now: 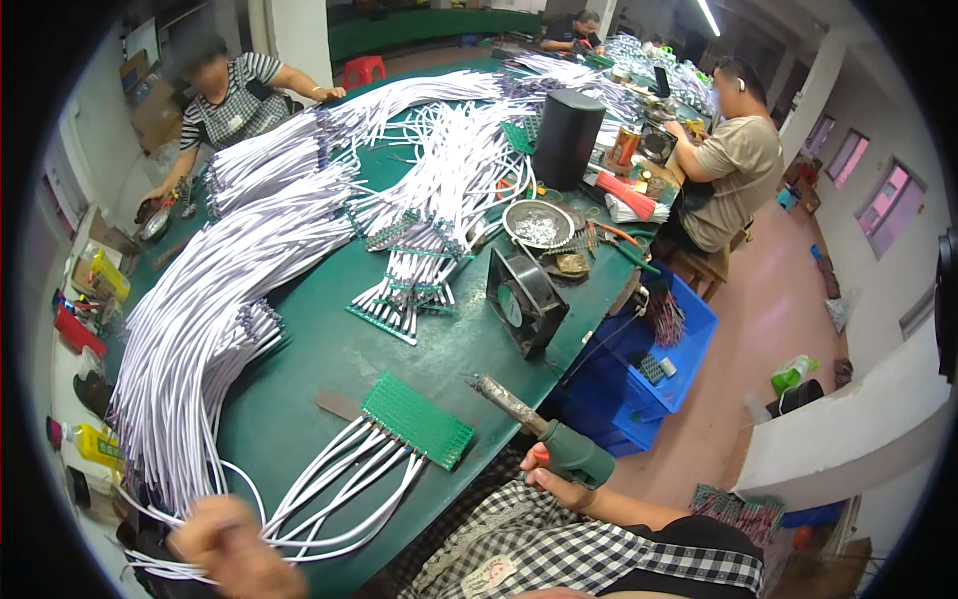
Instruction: The person positions wires onto the edge of a circuit board and solders them in place using a soldering gun.
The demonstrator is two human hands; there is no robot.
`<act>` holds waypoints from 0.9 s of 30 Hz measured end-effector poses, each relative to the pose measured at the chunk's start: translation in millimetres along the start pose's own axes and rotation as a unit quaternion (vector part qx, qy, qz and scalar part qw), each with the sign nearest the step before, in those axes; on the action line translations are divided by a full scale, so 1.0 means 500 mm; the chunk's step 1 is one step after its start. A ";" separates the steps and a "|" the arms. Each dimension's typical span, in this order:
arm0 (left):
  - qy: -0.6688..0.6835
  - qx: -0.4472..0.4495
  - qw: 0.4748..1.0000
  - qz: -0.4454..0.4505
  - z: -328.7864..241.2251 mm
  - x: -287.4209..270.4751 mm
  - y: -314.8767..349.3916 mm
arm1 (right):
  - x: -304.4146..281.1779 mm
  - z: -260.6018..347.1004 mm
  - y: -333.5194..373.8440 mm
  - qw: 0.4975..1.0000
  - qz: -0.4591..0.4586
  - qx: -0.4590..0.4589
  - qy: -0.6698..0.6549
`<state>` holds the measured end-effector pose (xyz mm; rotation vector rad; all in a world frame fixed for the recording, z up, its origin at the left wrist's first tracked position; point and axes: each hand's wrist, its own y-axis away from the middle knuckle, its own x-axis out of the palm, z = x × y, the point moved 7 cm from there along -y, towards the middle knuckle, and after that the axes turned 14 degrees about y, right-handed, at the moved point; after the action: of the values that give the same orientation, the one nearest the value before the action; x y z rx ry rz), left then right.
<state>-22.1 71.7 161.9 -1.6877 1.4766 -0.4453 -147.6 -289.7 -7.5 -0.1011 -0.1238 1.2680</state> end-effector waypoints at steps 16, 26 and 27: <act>0.273 -0.182 0.859 0.394 -0.059 0.332 0.200 | 0.155 0.024 -0.041 0.985 0.078 0.055 -0.142; 0.291 -0.203 0.838 0.414 -0.055 0.348 0.206 | 0.147 0.016 -0.039 0.989 0.056 0.047 -0.125; 0.296 -0.225 0.826 0.423 -0.053 0.350 0.207 | 0.148 0.015 -0.039 0.989 0.056 0.046 -0.128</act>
<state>-64.7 -98.0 54.6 -1.0305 2.7695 -0.1113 -108.5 -224.9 5.7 0.1359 -0.2838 1.3928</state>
